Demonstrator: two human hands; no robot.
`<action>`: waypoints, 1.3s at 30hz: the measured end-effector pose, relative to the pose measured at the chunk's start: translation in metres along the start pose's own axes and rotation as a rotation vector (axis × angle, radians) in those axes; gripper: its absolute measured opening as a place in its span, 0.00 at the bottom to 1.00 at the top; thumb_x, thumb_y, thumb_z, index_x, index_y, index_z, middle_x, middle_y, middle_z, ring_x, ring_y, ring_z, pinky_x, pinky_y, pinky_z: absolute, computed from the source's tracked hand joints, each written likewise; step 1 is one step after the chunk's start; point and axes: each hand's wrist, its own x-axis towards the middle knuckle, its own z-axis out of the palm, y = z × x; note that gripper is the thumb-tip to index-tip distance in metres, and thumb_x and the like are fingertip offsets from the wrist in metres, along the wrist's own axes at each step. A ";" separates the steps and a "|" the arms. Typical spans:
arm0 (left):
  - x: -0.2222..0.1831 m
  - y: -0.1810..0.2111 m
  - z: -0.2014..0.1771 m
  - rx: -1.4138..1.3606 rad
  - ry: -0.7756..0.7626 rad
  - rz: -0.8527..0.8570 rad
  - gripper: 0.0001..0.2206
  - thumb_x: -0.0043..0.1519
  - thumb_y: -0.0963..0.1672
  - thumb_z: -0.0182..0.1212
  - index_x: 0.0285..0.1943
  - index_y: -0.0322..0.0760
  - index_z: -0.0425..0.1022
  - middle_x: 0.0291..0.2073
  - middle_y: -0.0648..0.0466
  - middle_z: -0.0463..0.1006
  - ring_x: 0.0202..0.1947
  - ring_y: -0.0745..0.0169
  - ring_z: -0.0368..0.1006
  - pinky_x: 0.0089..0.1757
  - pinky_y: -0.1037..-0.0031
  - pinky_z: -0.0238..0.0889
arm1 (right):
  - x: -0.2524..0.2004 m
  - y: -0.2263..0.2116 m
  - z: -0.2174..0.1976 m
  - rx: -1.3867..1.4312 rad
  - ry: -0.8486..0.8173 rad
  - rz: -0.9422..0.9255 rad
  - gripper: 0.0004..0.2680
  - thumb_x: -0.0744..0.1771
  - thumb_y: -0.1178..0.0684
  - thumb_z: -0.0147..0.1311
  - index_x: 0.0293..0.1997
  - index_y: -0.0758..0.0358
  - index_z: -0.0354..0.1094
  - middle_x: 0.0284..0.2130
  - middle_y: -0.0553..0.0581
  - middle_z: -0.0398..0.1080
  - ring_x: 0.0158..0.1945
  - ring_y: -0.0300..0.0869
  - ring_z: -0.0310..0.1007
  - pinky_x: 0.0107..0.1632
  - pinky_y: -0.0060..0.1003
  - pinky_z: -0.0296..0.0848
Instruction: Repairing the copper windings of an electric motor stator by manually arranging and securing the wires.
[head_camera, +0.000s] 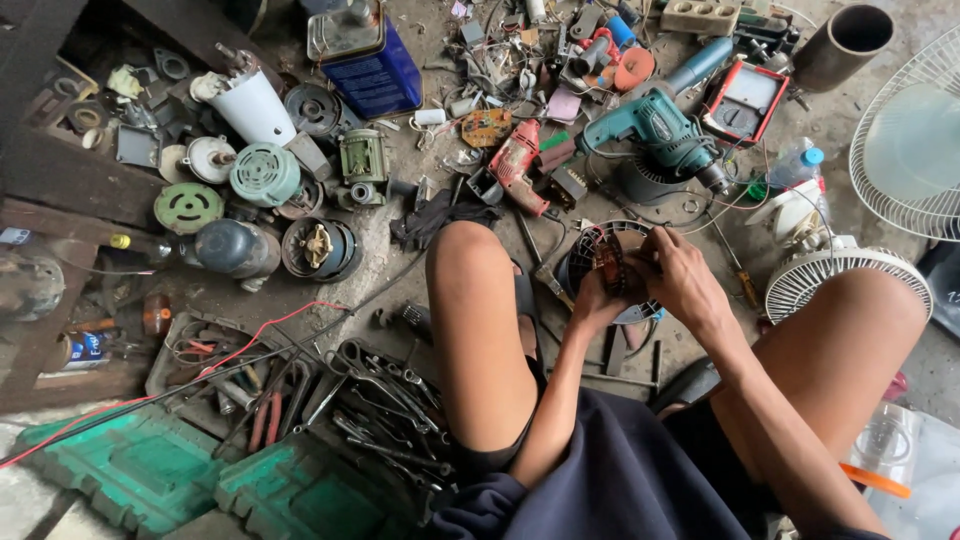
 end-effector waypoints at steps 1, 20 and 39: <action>0.003 -0.004 0.001 -0.001 0.001 0.000 0.22 0.46 0.46 0.74 0.47 0.28 0.80 0.39 0.35 0.81 0.49 0.33 0.77 0.48 0.51 0.68 | 0.001 -0.004 -0.002 0.000 -0.001 -0.001 0.11 0.66 0.53 0.62 0.45 0.65 0.63 0.34 0.66 0.67 0.40 0.66 0.74 0.44 0.55 0.73; 0.007 -0.006 0.000 0.057 0.010 -0.139 0.24 0.43 0.51 0.75 0.45 0.33 0.81 0.40 0.39 0.82 0.50 0.38 0.78 0.47 0.54 0.68 | 0.004 0.001 0.014 -0.303 -0.014 0.277 0.13 0.66 0.39 0.58 0.41 0.57 0.68 0.36 0.60 0.69 0.40 0.66 0.77 0.42 0.61 0.77; -0.005 0.005 0.002 0.038 0.029 -0.078 0.22 0.44 0.50 0.74 0.42 0.32 0.81 0.35 0.38 0.81 0.46 0.34 0.78 0.43 0.52 0.66 | -0.007 -0.019 0.007 -0.198 -0.069 0.296 0.11 0.69 0.42 0.54 0.42 0.59 0.61 0.27 0.68 0.72 0.39 0.67 0.78 0.40 0.62 0.75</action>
